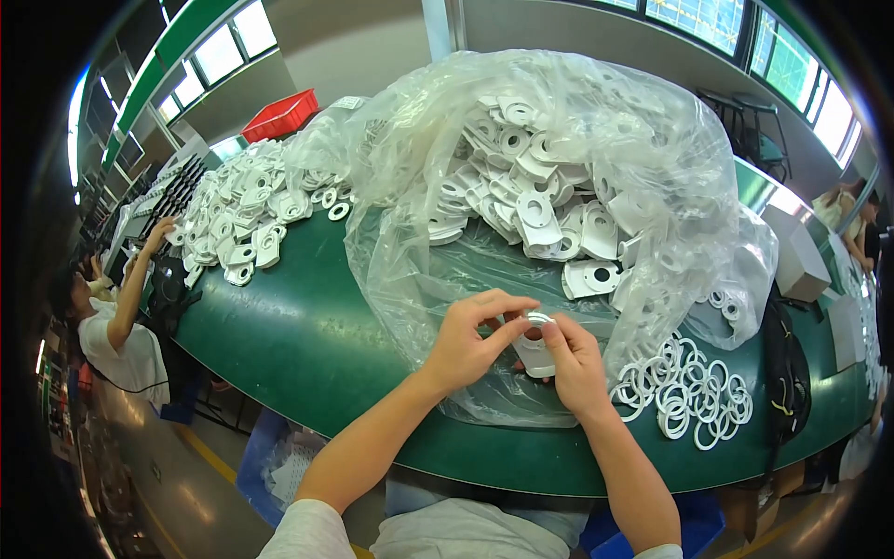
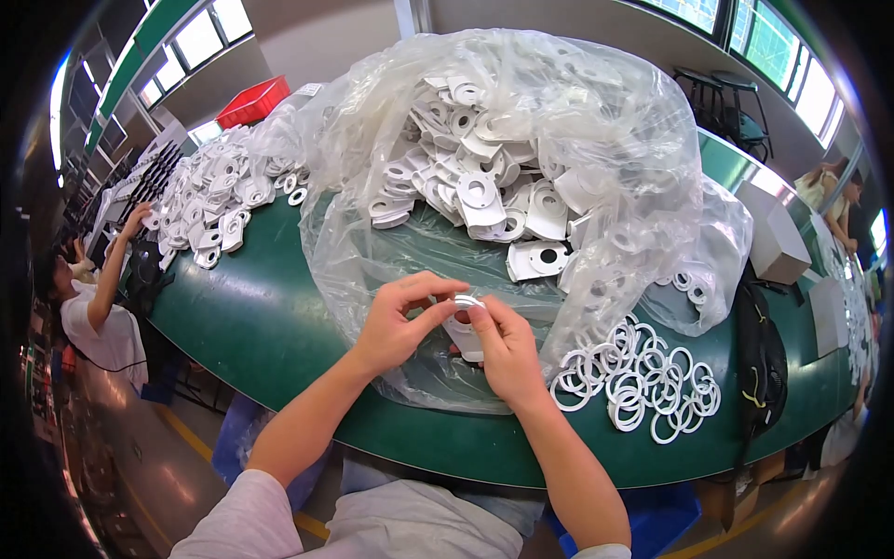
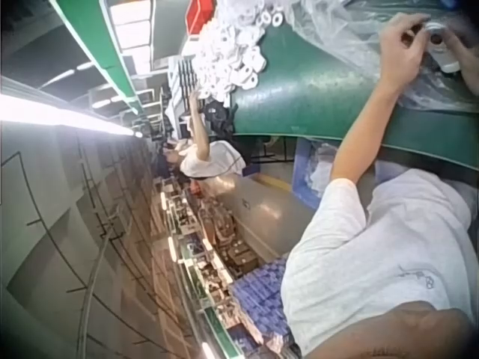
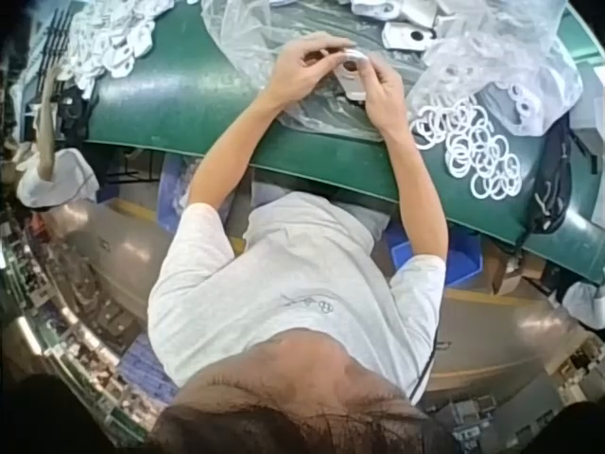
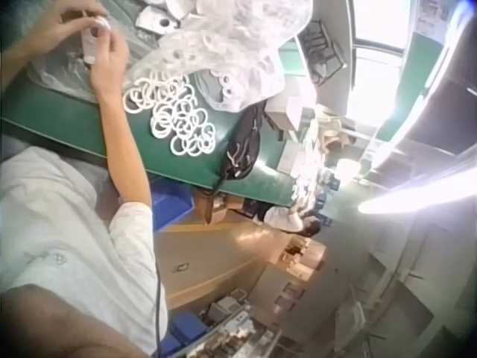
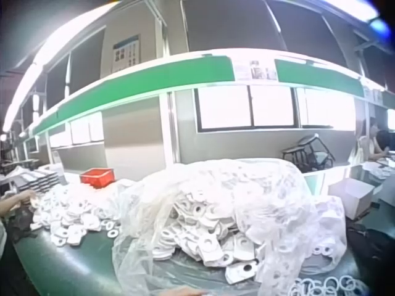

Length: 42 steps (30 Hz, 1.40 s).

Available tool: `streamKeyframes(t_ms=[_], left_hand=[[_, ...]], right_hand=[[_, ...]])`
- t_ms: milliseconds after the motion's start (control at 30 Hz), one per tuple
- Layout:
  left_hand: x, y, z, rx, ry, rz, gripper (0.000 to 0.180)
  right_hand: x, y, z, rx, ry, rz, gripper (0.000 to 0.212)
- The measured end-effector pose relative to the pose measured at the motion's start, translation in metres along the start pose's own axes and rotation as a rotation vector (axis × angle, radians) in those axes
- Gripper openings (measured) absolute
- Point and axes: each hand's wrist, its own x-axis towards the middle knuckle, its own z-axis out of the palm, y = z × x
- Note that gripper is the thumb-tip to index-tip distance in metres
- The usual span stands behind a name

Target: Assembling small white plastic components at a factory workbench by fitting rings onto bases.

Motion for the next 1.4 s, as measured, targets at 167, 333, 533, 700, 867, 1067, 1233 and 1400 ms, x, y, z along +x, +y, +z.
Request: streamKeyframes(t_ms=[167,333,533,700,867,1067,1233,1400], left_hand=[[-0.002,-0.002,-0.002,-0.032,-0.023,0.036,0.015],[-0.005,-0.002,0.0,-0.11,-0.018,0.01,0.007],[-0.008,-0.003,0.012,-0.031,0.088,-0.052,0.007],[-0.002,0.007,0.009,0.08,-0.034,-0.031,0.019],[-0.003,0.004,0.002,0.056,-0.089,-0.059,0.03],[0.0,-0.012,-0.024,-0.115,-0.187,-0.198,0.02],[-0.027,-0.003,-0.077,-0.113,0.263,-0.328,0.014],[-0.061,-0.064,-0.204,-0.085,0.727,-0.511,0.012]], right_hand=[[-0.002,0.001,0.002,-0.017,-0.004,-0.019,0.031],[-0.006,0.008,0.001,-0.175,0.015,-0.055,0.031],[-0.006,0.003,0.007,-0.002,0.034,0.069,0.04],[-0.004,-0.003,0.001,0.118,0.031,0.138,0.049],[-0.001,-0.003,0.001,0.107,0.007,0.155,0.05],[-0.003,-0.002,-0.004,-0.104,-0.075,0.146,0.06],[-0.002,0.013,-0.008,0.038,-0.007,0.105,0.058],[-0.004,0.007,-0.004,0.023,-0.041,0.114,0.051]])
